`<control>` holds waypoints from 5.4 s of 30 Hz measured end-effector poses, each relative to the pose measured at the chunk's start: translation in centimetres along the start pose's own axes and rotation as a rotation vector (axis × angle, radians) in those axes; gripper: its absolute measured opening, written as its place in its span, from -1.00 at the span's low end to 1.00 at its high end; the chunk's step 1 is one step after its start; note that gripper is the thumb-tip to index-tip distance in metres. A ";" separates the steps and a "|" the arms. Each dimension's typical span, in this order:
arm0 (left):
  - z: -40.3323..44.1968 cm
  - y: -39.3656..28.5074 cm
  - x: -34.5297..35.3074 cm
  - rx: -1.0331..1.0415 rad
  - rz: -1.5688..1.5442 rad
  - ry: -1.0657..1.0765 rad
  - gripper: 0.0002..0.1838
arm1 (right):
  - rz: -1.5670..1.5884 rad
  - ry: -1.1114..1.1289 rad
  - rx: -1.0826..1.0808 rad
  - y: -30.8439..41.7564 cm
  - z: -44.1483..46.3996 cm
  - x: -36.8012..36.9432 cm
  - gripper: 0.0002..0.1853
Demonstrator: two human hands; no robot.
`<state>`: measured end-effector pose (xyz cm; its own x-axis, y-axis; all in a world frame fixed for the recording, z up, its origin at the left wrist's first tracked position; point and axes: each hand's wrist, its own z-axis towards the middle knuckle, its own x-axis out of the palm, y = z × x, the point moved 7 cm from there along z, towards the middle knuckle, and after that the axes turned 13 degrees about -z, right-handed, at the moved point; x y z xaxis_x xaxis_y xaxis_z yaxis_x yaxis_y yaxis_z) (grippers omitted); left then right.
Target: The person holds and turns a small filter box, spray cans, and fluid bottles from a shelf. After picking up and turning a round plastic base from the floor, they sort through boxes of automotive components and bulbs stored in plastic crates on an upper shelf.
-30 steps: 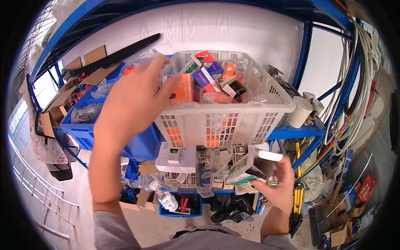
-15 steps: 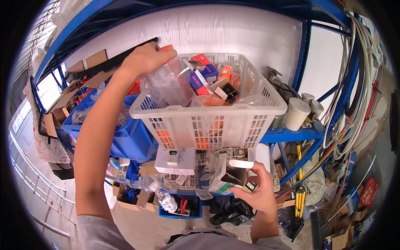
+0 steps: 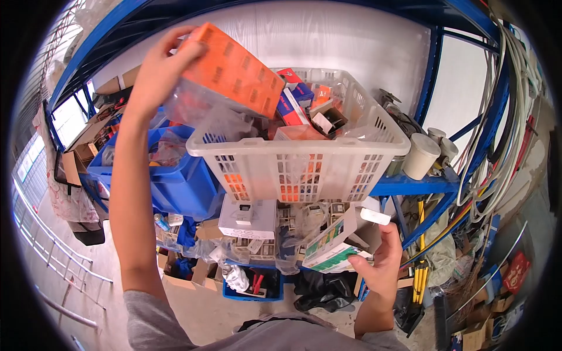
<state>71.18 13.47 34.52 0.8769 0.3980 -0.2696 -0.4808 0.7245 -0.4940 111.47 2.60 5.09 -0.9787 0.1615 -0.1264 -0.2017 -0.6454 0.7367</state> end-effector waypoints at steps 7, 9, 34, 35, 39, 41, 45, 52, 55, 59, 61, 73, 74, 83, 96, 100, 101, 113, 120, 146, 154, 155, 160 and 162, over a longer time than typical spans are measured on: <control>-2.9 1.2 -2.3 -0.062 -0.192 0.068 -0.43 | 0.144 0.007 0.004 1.4 0.8 1.1 -0.16; -4.0 0.3 -2.2 -0.081 -0.200 0.178 -0.25 | 0.133 -0.014 -0.042 1.8 1.1 1.1 -0.12; -13.1 -5.6 0.8 0.459 0.186 0.241 -0.14 | -0.137 -0.535 -0.491 15.0 15.0 -2.2 -0.45; -13.2 -5.4 0.7 0.469 0.189 0.229 -0.15 | -0.220 -0.541 -0.569 15.3 15.0 -1.6 -0.39; -13.1 -5.9 0.7 0.468 0.273 0.230 -0.14 | -0.584 -0.305 -0.412 14.6 16.1 1.5 -0.29; -13.1 -6.3 1.1 0.434 0.242 0.240 -0.15 | -0.779 -0.154 -0.435 13.8 16.4 2.7 -0.40; -13.0 -7.3 2.2 0.452 0.301 0.232 -0.16 | -0.885 -0.154 -0.473 13.3 16.6 2.7 -0.53; -11.7 -7.6 2.4 0.449 0.290 0.297 -0.12 | -0.795 -0.053 -0.143 11.7 17.7 0.4 -0.53; -9.9 -6.7 2.6 0.324 0.264 0.413 -0.18 | -0.671 -0.005 -0.141 10.8 17.9 -0.2 -0.52; -8.0 -5.2 4.2 0.190 0.206 0.566 -0.28 | -0.702 0.002 -0.095 10.8 17.3 -1.1 -0.50; -7.9 -4.5 5.4 0.289 0.221 0.534 -0.28 | -0.670 -0.034 -0.161 10.9 17.2 -0.9 -0.50; -11.8 -5.9 6.8 0.528 0.506 0.335 -0.44 | -0.637 -0.108 -0.249 8.5 14.6 -1.3 -0.44; -13.1 -6.7 6.1 0.615 0.495 0.249 -0.41 | -0.669 -0.109 -0.250 8.2 14.3 -1.4 -0.43; -43.3 -1.6 -9.8 -0.213 0.550 -0.530 -0.75 | -0.500 -0.360 -0.410 6.9 12.5 -1.6 -0.63; -127.9 -31.5 15.0 -2.341 0.424 -1.214 -0.50 | 0.942 -0.480 -0.530 18.4 -0.3 16.6 -0.67; -128.3 -38.1 21.6 -2.363 0.164 -1.820 -0.56 | 1.403 -0.160 -0.409 24.7 -6.2 22.7 -0.53; -129.1 -40.2 25.3 -2.343 0.119 -1.833 -0.54 | 1.433 -0.058 -0.426 27.2 -8.8 23.9 -0.52; -116.0 -41.4 29.6 -1.554 0.715 -2.457 -0.51 | 1.669 1.115 -0.151 44.8 -40.1 38.9 -0.44; -113.0 -40.9 49.9 -1.328 0.762 -2.941 -0.59 | 1.286 2.436 -0.470 45.5 -65.4 21.4 -0.81; -139.1 -105.6 53.1 -0.549 1.186 -3.069 -0.34 | 1.395 2.477 -2.810 55.6 -117.9 -56.5 -0.24; -146.9 -133.3 57.8 -0.430 1.441 -3.014 -0.42 | 1.555 2.639 -2.669 69.5 -134.5 -77.8 -0.27; -147.4 -137.2 58.3 -0.425 1.417 -3.036 -0.42 | 1.528 2.659 -2.686 71.7 -136.3 -80.5 -0.27; -154.3 -153.2 64.1 -0.435 1.441 -3.106 -0.44 | 1.604 2.402 -2.571 81.1 -145.5 -91.7 -0.33; -159.5 -159.4 67.6 -0.489 1.402 -3.100 -0.43 | 1.580 2.508 -2.388 83.9 -148.2 -97.2 -0.41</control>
<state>207.31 -164.81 -36.82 -0.8673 -0.4809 -0.1289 0.0199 0.2252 -0.9741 184.15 -177.90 -19.27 0.2806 0.5844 -0.7614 0.5075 0.5830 0.6345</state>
